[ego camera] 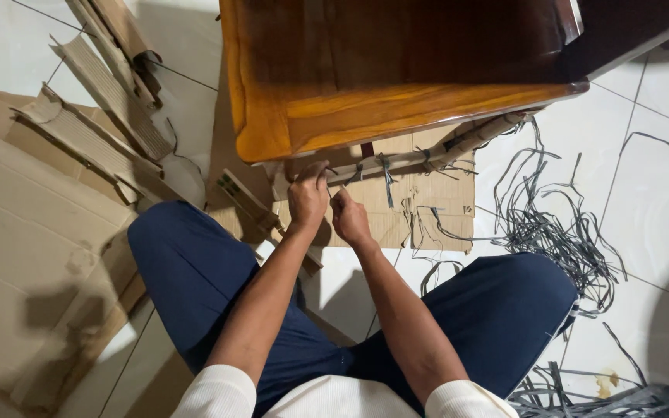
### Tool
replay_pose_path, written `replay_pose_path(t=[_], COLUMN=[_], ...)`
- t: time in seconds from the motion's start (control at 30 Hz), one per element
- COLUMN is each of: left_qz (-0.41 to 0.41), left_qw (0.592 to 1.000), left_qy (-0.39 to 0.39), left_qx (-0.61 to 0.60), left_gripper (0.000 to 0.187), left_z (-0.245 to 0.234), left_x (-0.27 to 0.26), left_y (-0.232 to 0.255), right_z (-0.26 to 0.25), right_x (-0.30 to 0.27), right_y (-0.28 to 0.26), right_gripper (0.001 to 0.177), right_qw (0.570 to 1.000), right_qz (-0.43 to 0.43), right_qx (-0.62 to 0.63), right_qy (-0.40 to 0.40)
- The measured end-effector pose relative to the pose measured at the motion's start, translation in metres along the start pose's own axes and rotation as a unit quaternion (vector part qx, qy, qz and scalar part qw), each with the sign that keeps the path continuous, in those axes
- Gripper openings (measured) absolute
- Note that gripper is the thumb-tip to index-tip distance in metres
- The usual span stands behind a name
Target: Wrapping the legs of a wooden chair with protective cardboard and plastic strips.
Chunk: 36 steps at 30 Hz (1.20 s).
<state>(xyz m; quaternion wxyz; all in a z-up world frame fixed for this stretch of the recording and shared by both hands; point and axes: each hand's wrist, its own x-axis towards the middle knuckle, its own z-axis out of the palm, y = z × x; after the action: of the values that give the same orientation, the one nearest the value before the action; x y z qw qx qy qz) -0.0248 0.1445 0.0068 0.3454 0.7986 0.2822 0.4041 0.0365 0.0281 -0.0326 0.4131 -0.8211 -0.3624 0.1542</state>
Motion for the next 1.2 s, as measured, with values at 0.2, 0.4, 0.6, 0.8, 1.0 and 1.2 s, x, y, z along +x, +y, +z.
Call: replay_pose_path(t=[0.2, 0.4, 0.6, 0.8, 1.0, 1.2], left_qz=[-0.037, -0.010, -0.011, -0.029, -0.022, -0.046], left_qw=[0.999, 1.000, 1.000, 0.998, 0.994, 0.993], left_qy=[-0.005, -0.024, -0.018, -0.033, -0.072, -0.068], left_qx=[0.025, 0.001, 0.001, 0.048, 0.079, 0.087], left_gripper=[0.019, 0.018, 0.017, 0.017, 0.018, 0.013], left_z=[0.002, -0.002, 0.002, 0.003, 0.002, 0.006], left_x=[-0.002, 0.000, -0.002, -0.005, -0.002, -0.001], left_y=[-0.002, -0.004, -0.005, -0.009, -0.004, -0.002], right_z=[0.000, 0.008, 0.009, 0.008, -0.005, -0.002], right_x=[-0.003, -0.007, -0.008, -0.006, 0.005, 0.008], right_y=[-0.005, -0.002, 0.003, 0.005, -0.015, -0.015], right_gripper=[0.003, 0.005, 0.006, 0.015, 0.019, 0.022], right_qw=[1.000, 1.000, 0.999, 0.995, 0.991, 0.994], right_qz=[0.013, -0.008, 0.008, 0.059, 0.108, 0.090], right_qx=[-0.017, 0.005, 0.028, 0.074, 0.081, 0.061], right_qy=[-0.009, 0.007, 0.031, 0.042, 0.005, 0.018])
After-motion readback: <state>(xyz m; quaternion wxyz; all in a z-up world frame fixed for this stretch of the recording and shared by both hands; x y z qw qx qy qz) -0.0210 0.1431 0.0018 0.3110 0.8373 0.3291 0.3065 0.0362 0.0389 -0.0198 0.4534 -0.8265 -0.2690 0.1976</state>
